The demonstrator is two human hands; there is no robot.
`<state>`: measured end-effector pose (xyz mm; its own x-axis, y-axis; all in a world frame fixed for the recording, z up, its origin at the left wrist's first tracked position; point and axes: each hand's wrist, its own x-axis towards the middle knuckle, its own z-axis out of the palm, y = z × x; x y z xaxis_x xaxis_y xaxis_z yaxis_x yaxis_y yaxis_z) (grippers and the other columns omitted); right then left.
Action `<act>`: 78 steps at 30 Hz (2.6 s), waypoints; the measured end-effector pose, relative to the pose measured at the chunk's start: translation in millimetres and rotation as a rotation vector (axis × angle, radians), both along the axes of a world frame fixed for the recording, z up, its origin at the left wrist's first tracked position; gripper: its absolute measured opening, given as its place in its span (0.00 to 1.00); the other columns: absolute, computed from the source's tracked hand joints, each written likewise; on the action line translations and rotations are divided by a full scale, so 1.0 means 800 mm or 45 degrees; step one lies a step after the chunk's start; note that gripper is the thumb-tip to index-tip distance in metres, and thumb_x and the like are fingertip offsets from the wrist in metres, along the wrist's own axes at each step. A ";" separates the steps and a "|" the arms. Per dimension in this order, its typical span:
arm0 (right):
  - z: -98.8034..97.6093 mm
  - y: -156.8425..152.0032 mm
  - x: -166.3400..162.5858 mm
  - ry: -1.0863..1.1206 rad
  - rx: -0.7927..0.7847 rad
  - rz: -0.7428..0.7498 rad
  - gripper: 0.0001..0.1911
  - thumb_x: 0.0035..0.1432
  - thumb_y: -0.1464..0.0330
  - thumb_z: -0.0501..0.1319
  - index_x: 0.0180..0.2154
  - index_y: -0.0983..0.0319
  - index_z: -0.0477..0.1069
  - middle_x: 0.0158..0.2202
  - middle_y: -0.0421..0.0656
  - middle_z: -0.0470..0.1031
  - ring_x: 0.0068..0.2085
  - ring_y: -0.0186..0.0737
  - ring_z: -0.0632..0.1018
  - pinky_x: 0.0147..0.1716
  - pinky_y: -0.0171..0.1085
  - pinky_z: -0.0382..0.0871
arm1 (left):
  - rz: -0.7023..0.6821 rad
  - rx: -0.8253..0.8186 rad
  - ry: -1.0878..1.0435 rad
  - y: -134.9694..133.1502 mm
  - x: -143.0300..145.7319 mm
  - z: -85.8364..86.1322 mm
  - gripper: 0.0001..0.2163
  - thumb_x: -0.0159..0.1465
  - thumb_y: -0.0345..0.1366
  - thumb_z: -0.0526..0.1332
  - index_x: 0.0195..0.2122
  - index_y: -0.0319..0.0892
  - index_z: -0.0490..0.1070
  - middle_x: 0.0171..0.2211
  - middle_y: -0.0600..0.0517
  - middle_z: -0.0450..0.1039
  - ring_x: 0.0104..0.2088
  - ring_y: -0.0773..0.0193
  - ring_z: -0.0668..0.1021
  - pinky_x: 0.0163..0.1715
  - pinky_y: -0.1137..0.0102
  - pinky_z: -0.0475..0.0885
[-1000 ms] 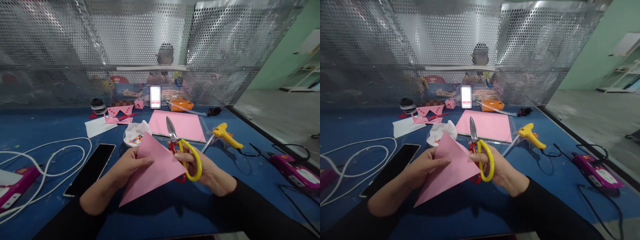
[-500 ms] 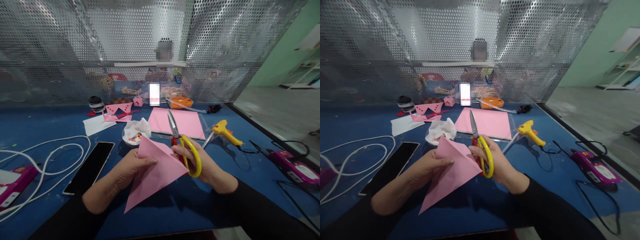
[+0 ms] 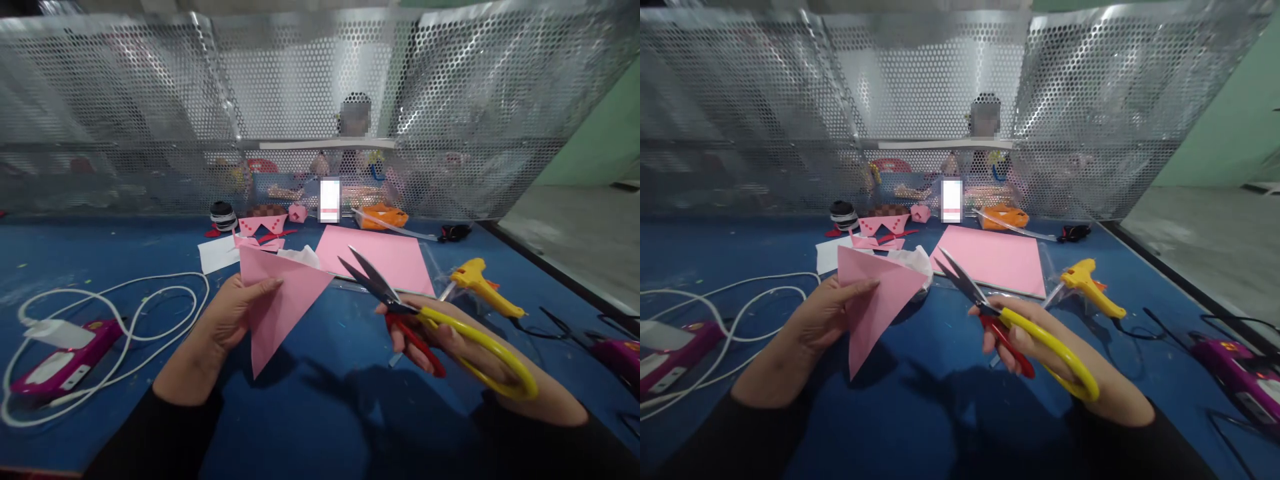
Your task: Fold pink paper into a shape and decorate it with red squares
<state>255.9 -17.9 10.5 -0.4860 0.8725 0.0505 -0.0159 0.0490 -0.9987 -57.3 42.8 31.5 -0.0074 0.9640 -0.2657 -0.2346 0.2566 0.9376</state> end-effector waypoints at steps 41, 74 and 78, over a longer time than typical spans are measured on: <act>0.007 -0.012 -0.021 -0.080 -0.228 0.044 0.27 0.63 0.48 0.58 0.51 0.61 0.68 0.31 0.40 0.70 0.23 0.27 0.68 0.20 0.29 0.62 | -0.202 -0.039 0.049 0.002 0.007 -0.017 0.16 0.42 0.36 0.79 0.33 0.40 0.81 0.28 0.49 0.82 0.30 0.61 0.82 0.32 0.71 0.76; 0.017 -0.011 -0.030 -0.187 -0.242 0.054 0.28 0.57 0.42 0.60 0.43 0.60 0.69 0.22 0.31 0.59 0.16 0.23 0.56 0.12 0.26 0.48 | -0.216 -0.070 0.123 0.000 0.006 -0.013 0.14 0.46 0.36 0.76 0.33 0.38 0.80 0.29 0.46 0.83 0.30 0.56 0.82 0.31 0.67 0.76; 0.014 -0.009 -0.029 -0.172 -0.255 0.111 0.28 0.57 0.43 0.59 0.43 0.61 0.68 0.22 0.31 0.58 0.16 0.22 0.55 0.12 0.25 0.48 | -0.215 -0.082 0.097 0.000 0.007 -0.011 0.15 0.45 0.36 0.77 0.33 0.38 0.80 0.29 0.45 0.83 0.30 0.56 0.82 0.31 0.67 0.76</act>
<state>232.5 -25.0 21.7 -0.5507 0.8129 -0.1895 0.1230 -0.1455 -0.9817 -51.4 42.5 22.5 0.1306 0.9343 -0.3317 -0.1122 0.3464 0.9314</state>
